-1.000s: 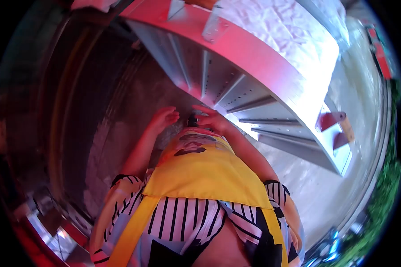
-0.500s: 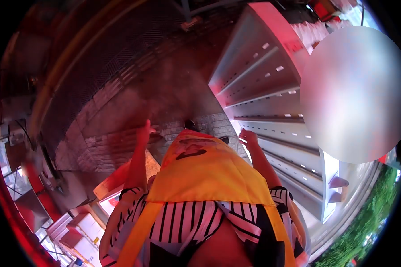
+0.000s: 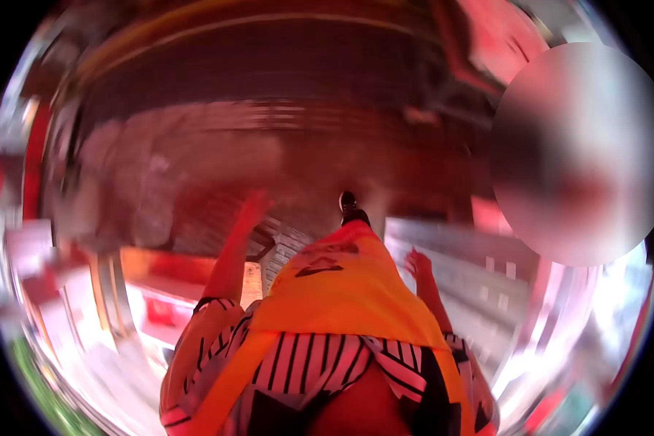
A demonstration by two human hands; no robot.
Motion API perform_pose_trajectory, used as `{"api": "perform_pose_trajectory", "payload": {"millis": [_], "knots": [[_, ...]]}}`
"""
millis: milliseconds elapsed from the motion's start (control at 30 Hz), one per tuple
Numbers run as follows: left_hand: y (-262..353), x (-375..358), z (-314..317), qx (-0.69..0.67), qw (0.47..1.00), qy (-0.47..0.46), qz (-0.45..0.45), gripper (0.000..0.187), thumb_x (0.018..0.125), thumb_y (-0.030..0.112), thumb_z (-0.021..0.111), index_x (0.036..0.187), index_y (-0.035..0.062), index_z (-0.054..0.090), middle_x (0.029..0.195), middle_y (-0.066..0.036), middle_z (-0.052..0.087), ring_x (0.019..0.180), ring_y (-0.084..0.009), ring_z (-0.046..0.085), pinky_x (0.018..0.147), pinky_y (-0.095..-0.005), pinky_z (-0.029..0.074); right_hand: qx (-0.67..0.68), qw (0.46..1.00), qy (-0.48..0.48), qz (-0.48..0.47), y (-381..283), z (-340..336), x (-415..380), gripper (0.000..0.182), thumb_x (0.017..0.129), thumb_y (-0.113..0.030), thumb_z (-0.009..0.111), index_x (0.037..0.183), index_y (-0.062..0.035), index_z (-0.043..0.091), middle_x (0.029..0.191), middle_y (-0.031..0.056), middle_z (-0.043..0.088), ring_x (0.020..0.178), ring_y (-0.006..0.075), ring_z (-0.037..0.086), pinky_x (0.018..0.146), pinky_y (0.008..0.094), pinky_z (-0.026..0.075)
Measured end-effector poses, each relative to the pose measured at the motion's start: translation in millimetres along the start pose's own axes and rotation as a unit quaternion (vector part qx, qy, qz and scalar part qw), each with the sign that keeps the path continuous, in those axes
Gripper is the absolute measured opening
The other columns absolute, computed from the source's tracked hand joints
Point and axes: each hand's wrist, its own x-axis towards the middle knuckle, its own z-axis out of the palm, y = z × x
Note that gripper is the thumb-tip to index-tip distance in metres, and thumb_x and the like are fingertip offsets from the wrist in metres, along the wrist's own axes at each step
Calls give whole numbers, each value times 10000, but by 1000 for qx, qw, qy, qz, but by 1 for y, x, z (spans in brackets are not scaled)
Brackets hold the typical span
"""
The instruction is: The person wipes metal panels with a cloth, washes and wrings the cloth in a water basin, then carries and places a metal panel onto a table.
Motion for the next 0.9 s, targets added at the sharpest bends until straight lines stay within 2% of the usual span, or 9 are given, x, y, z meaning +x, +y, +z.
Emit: {"api": "perform_pose_trajectory", "payload": {"millis": [67,167,200,267,333,467,500,633,900], "knots": [[5,-8,-24,-147,978,23,-147,542,807,348,666,1224,26,540,1085,-181,627,1000,-314,599,857,-425,475,-65,997,40,13,-49,28,44,292,872,-292,605,1100,-111,584,1101,58,615,998,242,580,786,414,486],[-37,-19,-48,-53,973,177,-136,465,790,341,670,1128,28,601,900,-160,672,787,-303,638,729,-421,501,-152,987,-32,32,-139,76,99,334,899,-358,568,1145,-132,556,1131,62,602,1015,251,565,864,446,440],[-39,-36,-55,-36,963,204,-171,424,788,329,668,1084,30,615,865,-157,670,756,-298,635,707,-420,499,-79,927,-361,66,-167,72,150,324,898,-358,567,1133,-136,561,1122,60,601,1013,247,565,867,443,436],[-46,-69,-66,-1,935,261,-241,346,782,306,665,995,34,641,793,-150,665,695,-289,629,661,-419,495,-92,843,-523,84,-236,146,206,318,892,-356,574,1127,-142,564,1119,57,595,1017,238,561,873,439,429],[-127,-89,-32,-137,892,302,-307,296,782,310,650,893,36,650,759,-160,655,687,-285,631,641,-419,489,-281,931,-230,-30,-307,244,177,330,881,-353,589,1137,-148,559,1131,54,585,1031,228,555,879,434,422],[-132,-144,8,-299,807,345,-376,304,778,334,625,689,43,629,680,-148,630,659,-258,633,587,-390,476,-372,898,-216,-96,-386,438,160,356,839,-358,643,1091,-123,554,1061,46,597,967,207,565,841,399,432],[-139,-148,13,-257,820,248,-448,148,814,224,659,805,77,664,619,-58,593,552,-153,589,464,-306,454,-376,888,-245,-104,-394,486,155,382,847,-379,630,1119,-123,550,1090,48,592,997,213,560,863,409,424],[-195,-143,39,-173,864,104,-461,137,764,276,650,819,154,682,693,-85,640,592,-244,614,498,-375,471,-365,855,-355,-100,-383,655,120,387,872,-435,590,1133,-151,558,1134,33,591,1047,209,553,896,423,405],[-240,29,-309,-41,884,265,-384,204,725,241,639,728,38,660,764,-180,644,739,-341,647,604,-421,506,-429,831,-354,-18,-298,812,92,446,863,-521,569,1091,-139,528,1097,21,577,1026,206,541,885,424,409]]}}
